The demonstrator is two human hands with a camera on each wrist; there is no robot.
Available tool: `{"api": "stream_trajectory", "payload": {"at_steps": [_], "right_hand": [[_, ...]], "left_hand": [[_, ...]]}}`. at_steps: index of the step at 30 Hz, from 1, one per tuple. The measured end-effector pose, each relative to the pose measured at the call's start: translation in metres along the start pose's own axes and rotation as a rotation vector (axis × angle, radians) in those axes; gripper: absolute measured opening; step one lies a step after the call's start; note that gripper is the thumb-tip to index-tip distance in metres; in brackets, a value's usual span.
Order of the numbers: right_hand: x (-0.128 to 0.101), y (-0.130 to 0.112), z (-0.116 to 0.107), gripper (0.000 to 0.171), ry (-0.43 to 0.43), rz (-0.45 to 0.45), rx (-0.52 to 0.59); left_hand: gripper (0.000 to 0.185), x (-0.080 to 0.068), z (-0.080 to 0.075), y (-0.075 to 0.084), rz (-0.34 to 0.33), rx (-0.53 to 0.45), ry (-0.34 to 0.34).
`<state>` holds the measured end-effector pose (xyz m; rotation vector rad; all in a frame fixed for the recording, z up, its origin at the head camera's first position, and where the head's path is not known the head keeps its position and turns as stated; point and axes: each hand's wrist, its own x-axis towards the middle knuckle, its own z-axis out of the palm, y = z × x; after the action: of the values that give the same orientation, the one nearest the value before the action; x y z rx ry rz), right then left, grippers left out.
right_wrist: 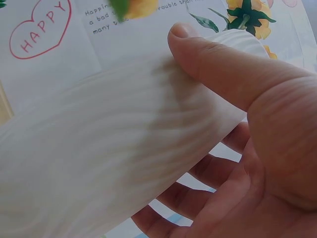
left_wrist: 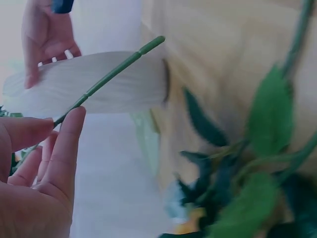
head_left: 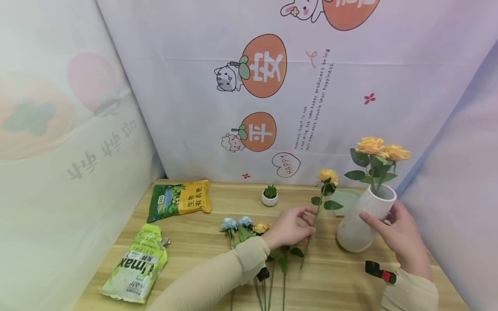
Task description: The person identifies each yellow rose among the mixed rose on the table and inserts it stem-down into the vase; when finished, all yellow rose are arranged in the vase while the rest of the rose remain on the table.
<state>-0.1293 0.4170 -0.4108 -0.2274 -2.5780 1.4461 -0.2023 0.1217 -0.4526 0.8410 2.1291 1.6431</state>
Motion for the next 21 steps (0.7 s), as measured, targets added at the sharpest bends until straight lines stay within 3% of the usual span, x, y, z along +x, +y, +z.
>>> {"api": "stream_trajectory", "payload": {"at_steps": [5,14,21], "right_hand": [[0.001,0.001,0.000,0.095,0.002,-0.006,0.012],[0.000,0.001,0.001,0.095,0.006,-0.009,0.017],[0.000,0.002,0.001,0.092,0.020,-0.024,-0.011]], "left_hand": [[0.042,0.016,-0.004,0.017,0.078,-0.018,0.003],[0.039,0.036,-0.008,0.051,0.150,-0.055,-0.008],[0.039,0.050,-0.010,0.080,0.260,-0.058,0.001]]}}
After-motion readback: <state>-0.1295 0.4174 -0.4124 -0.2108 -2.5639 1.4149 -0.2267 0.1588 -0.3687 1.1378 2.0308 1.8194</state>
